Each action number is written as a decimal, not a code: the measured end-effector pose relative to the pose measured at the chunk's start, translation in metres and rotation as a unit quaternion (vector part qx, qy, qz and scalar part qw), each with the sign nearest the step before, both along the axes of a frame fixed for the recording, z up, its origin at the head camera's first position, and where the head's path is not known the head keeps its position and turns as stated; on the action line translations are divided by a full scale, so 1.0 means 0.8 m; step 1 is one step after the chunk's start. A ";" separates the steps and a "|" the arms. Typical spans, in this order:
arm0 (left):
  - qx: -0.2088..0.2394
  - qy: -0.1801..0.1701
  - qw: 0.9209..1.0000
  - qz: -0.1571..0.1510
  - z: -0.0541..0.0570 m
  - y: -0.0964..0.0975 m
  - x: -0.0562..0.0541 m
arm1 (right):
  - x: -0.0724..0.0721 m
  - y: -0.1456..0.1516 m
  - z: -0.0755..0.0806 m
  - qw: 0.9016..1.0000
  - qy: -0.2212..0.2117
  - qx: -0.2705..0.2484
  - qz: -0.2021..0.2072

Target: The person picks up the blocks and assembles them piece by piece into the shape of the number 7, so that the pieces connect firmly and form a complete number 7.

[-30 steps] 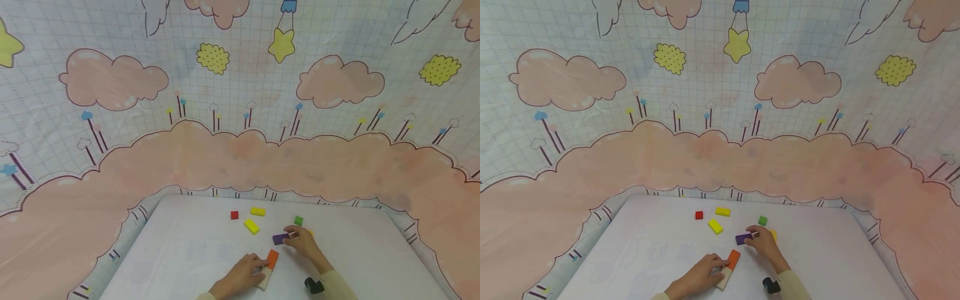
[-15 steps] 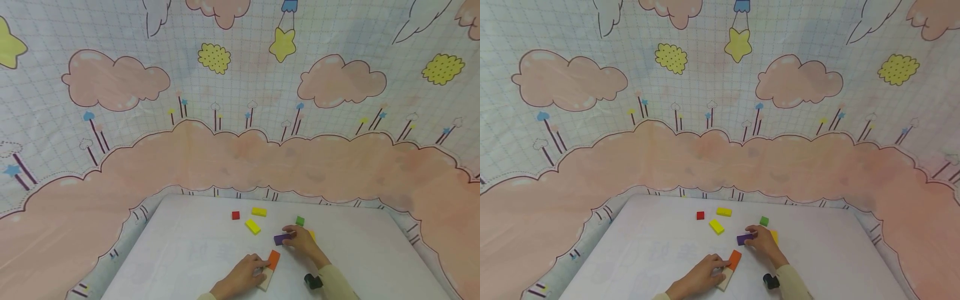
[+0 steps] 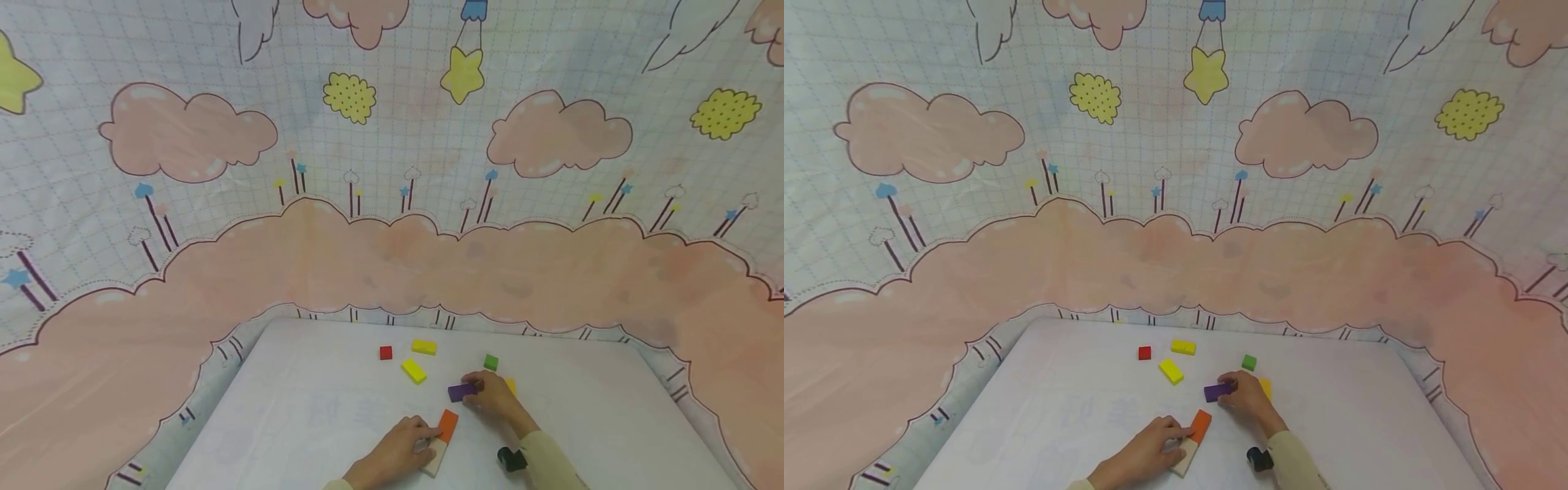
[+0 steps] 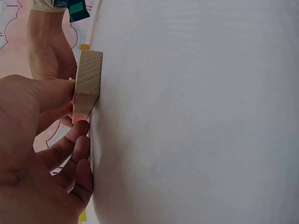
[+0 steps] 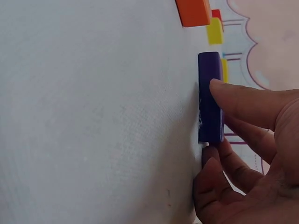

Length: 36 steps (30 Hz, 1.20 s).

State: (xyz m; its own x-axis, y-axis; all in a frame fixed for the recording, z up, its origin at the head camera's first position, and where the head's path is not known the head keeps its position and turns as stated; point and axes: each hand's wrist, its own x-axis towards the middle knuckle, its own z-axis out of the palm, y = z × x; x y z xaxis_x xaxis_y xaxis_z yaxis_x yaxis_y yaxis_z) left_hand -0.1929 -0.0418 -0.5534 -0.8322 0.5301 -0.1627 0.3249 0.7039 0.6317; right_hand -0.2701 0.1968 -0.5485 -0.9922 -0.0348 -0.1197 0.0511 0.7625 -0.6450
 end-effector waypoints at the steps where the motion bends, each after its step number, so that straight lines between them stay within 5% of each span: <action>1: -0.001 0.000 1.000 0.000 -0.001 0.000 0.000 | 0.001 0.000 -0.001 1.000 0.000 0.000 0.000; 36: -0.014 0.011 1.000 0.006 0.000 0.006 0.014 | 0.019 0.006 0.001 0.999 0.042 -0.026 -0.005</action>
